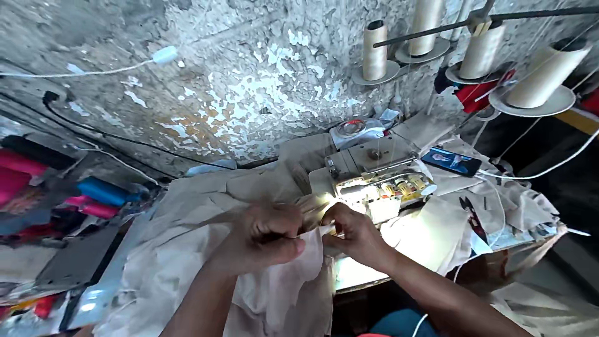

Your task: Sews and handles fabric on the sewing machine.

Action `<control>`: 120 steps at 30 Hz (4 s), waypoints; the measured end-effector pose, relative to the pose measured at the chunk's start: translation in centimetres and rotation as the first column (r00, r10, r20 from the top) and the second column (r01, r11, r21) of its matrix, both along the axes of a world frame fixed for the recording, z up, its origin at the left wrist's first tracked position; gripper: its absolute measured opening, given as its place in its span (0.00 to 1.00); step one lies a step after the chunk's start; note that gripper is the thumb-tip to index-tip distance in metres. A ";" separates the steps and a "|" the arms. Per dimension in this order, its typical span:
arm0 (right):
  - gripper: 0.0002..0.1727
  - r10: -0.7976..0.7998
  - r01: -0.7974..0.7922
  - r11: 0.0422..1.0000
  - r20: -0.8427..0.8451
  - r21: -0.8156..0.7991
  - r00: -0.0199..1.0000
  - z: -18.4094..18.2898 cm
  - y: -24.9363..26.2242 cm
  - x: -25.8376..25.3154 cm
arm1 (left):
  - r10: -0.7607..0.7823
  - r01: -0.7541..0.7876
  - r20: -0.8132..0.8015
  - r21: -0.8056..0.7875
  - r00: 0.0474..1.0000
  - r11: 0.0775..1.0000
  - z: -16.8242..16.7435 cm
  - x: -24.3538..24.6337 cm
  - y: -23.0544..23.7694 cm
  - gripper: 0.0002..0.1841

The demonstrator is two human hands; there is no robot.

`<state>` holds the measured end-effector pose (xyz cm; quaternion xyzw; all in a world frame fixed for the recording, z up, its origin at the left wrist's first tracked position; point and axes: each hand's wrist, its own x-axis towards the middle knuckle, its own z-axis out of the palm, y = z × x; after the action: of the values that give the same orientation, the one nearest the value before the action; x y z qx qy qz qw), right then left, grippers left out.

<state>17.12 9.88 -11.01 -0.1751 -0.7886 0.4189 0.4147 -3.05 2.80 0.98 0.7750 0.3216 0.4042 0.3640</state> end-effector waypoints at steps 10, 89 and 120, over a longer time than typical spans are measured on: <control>0.11 0.171 -0.160 0.984 -0.148 0.082 0.974 1.6 1.1 1.7 | -0.086 0.087 0.040 -0.026 0.995 0.996 -0.3 -0.5 0.5 0.15; 0.23 0.344 -0.346 0.807 -0.095 -0.478 0.934 -7.3 -3.4 10.0 | -0.064 0.056 -0.557 -0.031 0.828 0.998 -5.1 8.2 -1.2 0.17; 0.10 0.035 -0.009 0.982 0.140 -0.186 0.990 -10.9 -7.6 10.6 | -0.112 -0.186 -0.828 -0.252 0.550 0.950 -8.6 5.4 2.3 0.19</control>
<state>27.77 2.30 -21.88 -0.2336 -0.7757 0.4815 0.3345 2.37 5.07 -7.61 0.7987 0.5313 -0.0600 0.2762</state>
